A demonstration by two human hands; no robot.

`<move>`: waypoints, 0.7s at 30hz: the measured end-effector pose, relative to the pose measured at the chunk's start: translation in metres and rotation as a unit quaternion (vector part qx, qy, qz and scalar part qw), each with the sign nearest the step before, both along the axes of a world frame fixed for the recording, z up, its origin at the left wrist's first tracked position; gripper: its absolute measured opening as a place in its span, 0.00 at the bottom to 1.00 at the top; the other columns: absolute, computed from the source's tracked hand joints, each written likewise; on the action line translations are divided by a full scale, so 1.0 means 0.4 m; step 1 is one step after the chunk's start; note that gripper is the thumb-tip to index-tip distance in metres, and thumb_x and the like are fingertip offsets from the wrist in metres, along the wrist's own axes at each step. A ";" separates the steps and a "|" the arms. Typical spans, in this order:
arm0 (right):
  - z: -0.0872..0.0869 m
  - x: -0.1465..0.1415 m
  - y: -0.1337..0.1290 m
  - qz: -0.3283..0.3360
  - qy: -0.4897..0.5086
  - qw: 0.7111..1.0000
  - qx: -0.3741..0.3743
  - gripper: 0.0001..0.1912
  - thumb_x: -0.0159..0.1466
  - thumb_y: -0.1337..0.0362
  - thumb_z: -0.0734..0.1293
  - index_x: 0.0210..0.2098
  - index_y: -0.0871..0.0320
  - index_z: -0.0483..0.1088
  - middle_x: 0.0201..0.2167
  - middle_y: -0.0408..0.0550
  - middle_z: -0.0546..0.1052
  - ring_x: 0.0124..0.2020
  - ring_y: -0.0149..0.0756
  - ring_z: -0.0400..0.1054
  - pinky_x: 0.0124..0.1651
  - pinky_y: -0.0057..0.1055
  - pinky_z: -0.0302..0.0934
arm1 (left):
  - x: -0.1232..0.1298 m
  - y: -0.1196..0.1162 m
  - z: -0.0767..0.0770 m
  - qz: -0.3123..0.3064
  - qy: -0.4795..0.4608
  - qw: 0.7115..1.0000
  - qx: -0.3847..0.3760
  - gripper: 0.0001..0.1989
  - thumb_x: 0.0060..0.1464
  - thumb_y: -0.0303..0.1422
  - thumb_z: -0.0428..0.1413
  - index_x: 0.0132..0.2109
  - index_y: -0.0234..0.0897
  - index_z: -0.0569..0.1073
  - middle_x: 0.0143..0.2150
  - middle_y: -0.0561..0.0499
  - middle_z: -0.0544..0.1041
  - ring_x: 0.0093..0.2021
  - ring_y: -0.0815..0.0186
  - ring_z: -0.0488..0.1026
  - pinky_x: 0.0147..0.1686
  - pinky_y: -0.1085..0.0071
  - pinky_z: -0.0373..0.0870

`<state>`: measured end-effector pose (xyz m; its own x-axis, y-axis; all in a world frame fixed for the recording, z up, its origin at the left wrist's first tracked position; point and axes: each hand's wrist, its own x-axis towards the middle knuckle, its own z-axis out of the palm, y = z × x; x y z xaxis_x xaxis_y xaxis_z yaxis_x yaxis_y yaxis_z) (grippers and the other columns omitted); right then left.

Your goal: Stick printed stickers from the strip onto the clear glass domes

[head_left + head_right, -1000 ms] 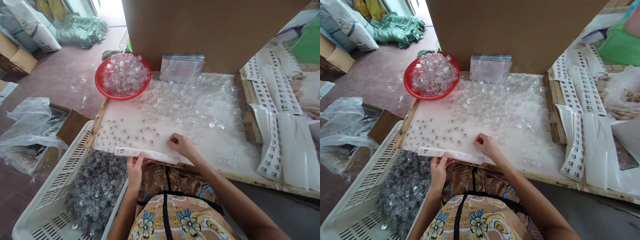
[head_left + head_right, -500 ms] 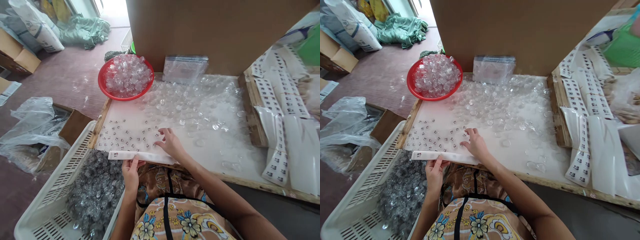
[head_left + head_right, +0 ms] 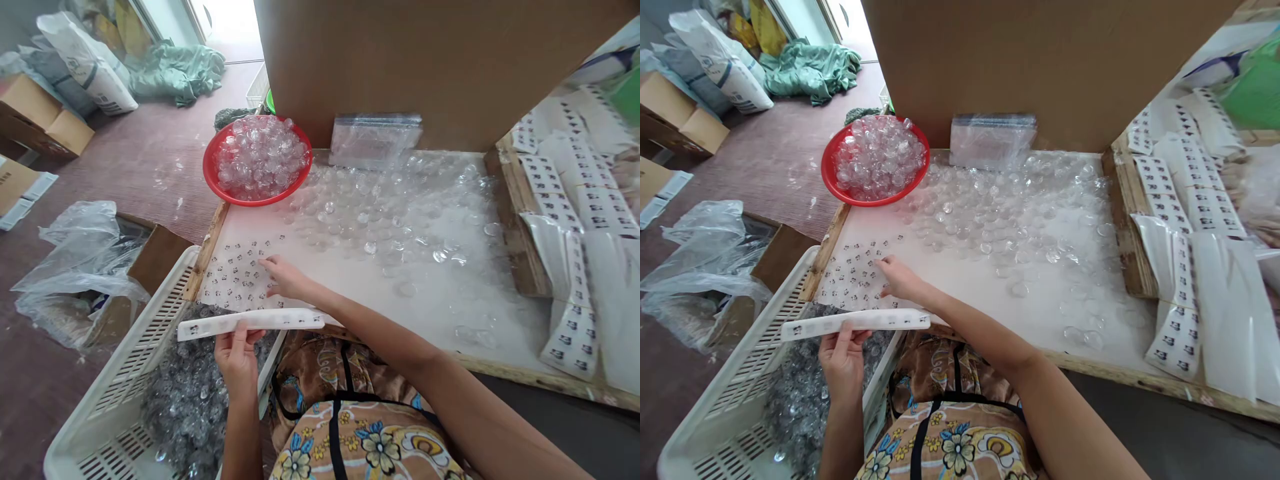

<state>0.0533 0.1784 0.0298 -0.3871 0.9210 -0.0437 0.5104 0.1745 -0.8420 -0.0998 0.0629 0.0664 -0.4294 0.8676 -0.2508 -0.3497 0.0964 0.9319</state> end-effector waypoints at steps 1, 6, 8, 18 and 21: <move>0.001 -0.007 0.001 0.016 0.025 0.999 0.012 0.41 0.51 0.73 0.77 0.62 0.60 0.62 0.59 0.60 0.64 0.52 0.44 0.68 0.55 0.38 0.65 | -0.016 0.001 0.005 0.015 0.004 1.000 0.006 0.16 0.43 0.35 0.70 0.39 0.36 0.78 0.33 0.53 0.81 0.27 0.68 0.78 0.26 0.73 0.78; -0.010 0.026 0.019 -0.110 0.014 0.990 0.087 0.26 0.65 0.70 0.66 0.63 0.62 0.62 0.60 0.62 0.66 0.60 0.47 0.62 0.62 0.43 0.58 | -0.052 -0.001 0.012 0.038 0.010 0.999 0.011 0.15 0.43 0.36 0.70 0.38 0.37 0.77 0.31 0.53 0.80 0.26 0.68 0.77 0.26 0.72 0.78; -0.025 0.029 0.043 -0.150 -0.028 0.985 0.085 0.28 0.66 0.70 0.64 0.65 0.68 0.59 0.63 0.69 0.62 0.65 0.52 0.55 0.66 0.48 0.53 | -0.044 -0.001 0.012 0.034 0.015 0.999 0.010 0.15 0.42 0.37 0.70 0.38 0.38 0.78 0.31 0.52 0.80 0.26 0.67 0.77 0.25 0.71 0.78; -0.054 -0.174 0.046 0.038 -0.019 0.985 0.167 0.26 0.69 0.68 0.62 0.65 0.64 0.59 0.68 0.58 0.59 0.70 0.47 0.48 0.70 0.47 0.45 | -0.034 -0.006 0.060 0.026 0.031 0.998 0.055 0.14 0.44 0.38 0.69 0.37 0.38 0.77 0.30 0.54 0.80 0.24 0.68 0.77 0.24 0.74 0.77; -0.030 -0.090 0.038 -0.046 -0.034 0.978 0.202 0.23 0.68 0.67 0.64 0.61 0.63 0.64 0.65 0.58 0.64 0.66 0.47 0.54 0.68 0.47 0.47 | -0.042 -0.006 0.063 0.036 0.033 0.998 0.050 0.14 0.44 0.38 0.69 0.37 0.38 0.77 0.29 0.54 0.80 0.25 0.68 0.77 0.24 0.73 0.77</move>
<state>0.0172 0.1936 0.0177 -0.3115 0.8989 0.3082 0.5911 0.4372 -0.6778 -0.1165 0.0604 0.0917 -0.5040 0.8532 -0.1343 -0.2895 -0.0204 0.9569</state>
